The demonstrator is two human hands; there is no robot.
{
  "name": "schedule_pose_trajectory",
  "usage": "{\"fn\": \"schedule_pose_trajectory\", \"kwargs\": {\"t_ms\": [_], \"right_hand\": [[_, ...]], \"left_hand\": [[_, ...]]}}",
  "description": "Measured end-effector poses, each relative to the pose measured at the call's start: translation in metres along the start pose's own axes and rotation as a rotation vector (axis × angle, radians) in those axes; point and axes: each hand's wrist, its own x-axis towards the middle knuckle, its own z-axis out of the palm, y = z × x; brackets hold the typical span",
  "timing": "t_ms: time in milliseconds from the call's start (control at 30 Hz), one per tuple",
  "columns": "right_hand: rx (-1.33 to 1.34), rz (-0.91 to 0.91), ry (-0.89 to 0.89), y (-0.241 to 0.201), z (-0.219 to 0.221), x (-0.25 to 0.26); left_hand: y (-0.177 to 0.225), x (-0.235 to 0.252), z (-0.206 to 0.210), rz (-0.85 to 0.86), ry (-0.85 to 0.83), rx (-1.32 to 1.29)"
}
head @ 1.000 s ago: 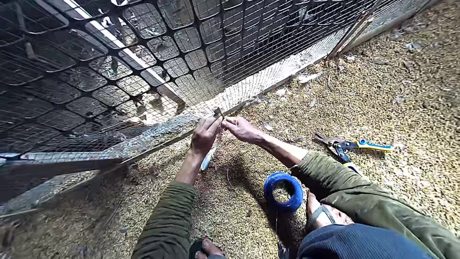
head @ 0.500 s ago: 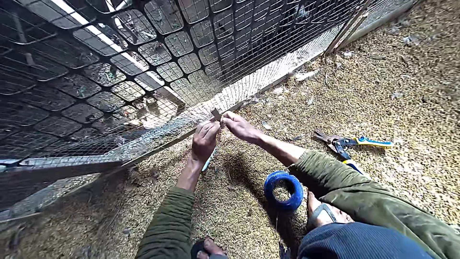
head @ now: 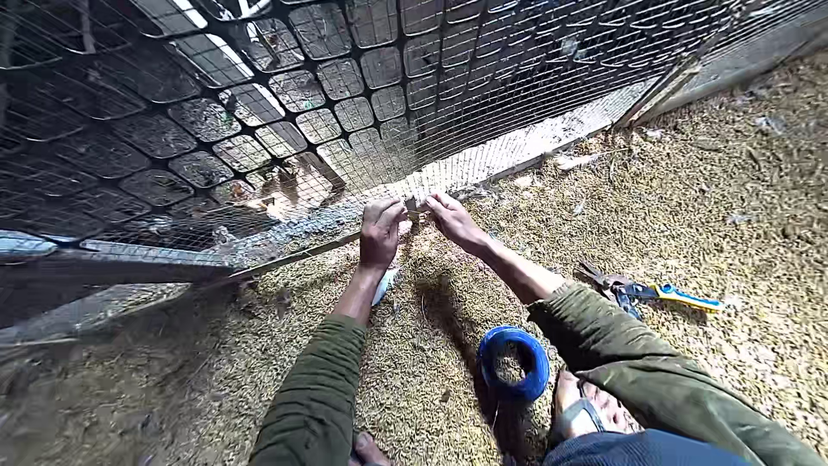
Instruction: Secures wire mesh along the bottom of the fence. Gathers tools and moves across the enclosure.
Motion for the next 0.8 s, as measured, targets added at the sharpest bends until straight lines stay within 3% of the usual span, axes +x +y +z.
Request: {"fn": "schedule_pose_trajectory", "kwargs": {"t_ms": [200, 467, 800], "right_hand": [[-0.066, 0.064, 0.074, -0.008, -0.013, 0.012], [0.096, 0.175, -0.047, -0.022, -0.023, 0.043], [-0.139, 0.033, 0.097, -0.011, -0.017, 0.047]], "left_hand": [[-0.004, 0.002, 0.002, 0.005, 0.024, 0.060], [-0.016, -0.003, 0.000, 0.064, 0.002, 0.090], [-0.017, -0.003, 0.002, 0.051, 0.012, 0.141]]}}
